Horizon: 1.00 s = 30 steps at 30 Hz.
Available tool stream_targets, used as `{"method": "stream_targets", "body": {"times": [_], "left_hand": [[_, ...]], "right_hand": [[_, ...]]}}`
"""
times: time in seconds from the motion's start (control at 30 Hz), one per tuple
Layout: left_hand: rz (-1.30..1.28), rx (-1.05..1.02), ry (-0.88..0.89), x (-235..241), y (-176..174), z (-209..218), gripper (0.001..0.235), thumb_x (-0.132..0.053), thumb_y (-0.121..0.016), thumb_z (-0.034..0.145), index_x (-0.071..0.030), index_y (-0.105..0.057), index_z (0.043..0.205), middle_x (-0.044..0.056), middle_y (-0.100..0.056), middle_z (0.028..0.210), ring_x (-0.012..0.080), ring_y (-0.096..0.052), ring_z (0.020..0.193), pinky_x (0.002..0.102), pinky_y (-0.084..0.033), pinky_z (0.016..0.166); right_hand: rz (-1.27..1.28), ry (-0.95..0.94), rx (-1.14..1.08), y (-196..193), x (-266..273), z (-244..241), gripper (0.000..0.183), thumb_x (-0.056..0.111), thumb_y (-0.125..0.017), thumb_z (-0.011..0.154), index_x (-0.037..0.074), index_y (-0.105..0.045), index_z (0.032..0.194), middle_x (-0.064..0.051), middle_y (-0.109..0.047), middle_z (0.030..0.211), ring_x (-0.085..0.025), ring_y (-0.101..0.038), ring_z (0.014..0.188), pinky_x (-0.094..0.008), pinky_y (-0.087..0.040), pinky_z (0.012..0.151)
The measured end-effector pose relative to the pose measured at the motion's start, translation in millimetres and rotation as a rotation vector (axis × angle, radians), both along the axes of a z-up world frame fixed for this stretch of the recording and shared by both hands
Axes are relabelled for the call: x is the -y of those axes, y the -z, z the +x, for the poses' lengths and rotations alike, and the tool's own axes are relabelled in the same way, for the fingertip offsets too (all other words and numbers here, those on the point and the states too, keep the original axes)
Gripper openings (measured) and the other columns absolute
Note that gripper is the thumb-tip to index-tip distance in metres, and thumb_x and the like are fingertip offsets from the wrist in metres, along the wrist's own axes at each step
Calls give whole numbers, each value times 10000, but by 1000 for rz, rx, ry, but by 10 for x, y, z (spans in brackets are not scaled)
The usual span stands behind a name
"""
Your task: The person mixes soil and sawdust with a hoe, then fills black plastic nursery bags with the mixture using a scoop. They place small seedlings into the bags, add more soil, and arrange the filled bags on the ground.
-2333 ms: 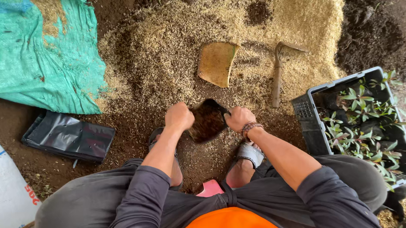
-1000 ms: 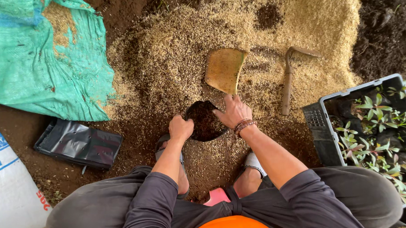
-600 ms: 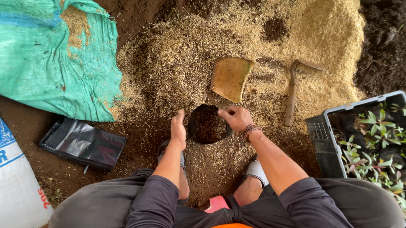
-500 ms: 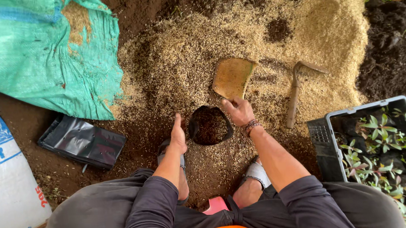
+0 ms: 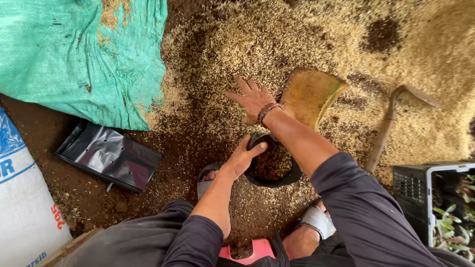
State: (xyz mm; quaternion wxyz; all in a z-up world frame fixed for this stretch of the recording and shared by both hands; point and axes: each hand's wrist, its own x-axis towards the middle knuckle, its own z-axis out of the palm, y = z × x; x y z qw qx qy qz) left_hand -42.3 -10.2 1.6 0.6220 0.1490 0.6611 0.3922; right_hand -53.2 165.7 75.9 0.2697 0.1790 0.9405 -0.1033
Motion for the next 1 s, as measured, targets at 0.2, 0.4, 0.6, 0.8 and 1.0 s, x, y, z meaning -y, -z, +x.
{"method": "stream_targets", "body": {"times": [0.2,0.4,0.6,0.8,1.0], "left_hand": [[-170,-364,302,-85,-72,-113,681,-209,-640,832,34,-448,1438,268,-649,1305,371,-623,1228,394,-478,1057],[-114,-511,333,-160,-217,-121,651,-145,-642,882,-16,-425,1483,246,-584,1390,355,-550,1307,379,-424,1105],[-132,-518,399,-174,-471,-127,745,51,-612,786,2,-345,1479,260,-560,1338,370,-536,1278,378,-433,1072],[-82,-623,422,-121,-250,-80,451,-3,-656,812,83,-526,1235,285,-678,1144,391,-672,1099,416,-549,920],[-155,-715,293,-36,95,-19,310,-217,-599,911,67,-679,1006,300,-675,1052,452,-660,1015,491,-536,872]], "right_hand": [[-91,134,49,412,59,-4,725,37,-669,834,349,-491,1464,-175,-352,1496,-331,-543,1209,-395,-578,903],[-335,442,-79,142,-362,295,585,180,-684,761,256,-583,1333,-126,-471,1380,-273,-566,1071,-378,-569,775],[-442,213,-175,-586,-114,1115,381,228,-700,712,195,-727,1090,-71,-641,1092,-220,-623,1019,-395,-540,836],[-537,90,-186,-467,519,1400,508,168,-753,649,142,-693,1152,-107,-614,1135,-275,-601,1028,-459,-535,892],[-207,369,-281,180,787,1335,311,104,-575,930,99,-640,1234,-217,-598,1175,-344,-681,927,-444,-589,828]]}}
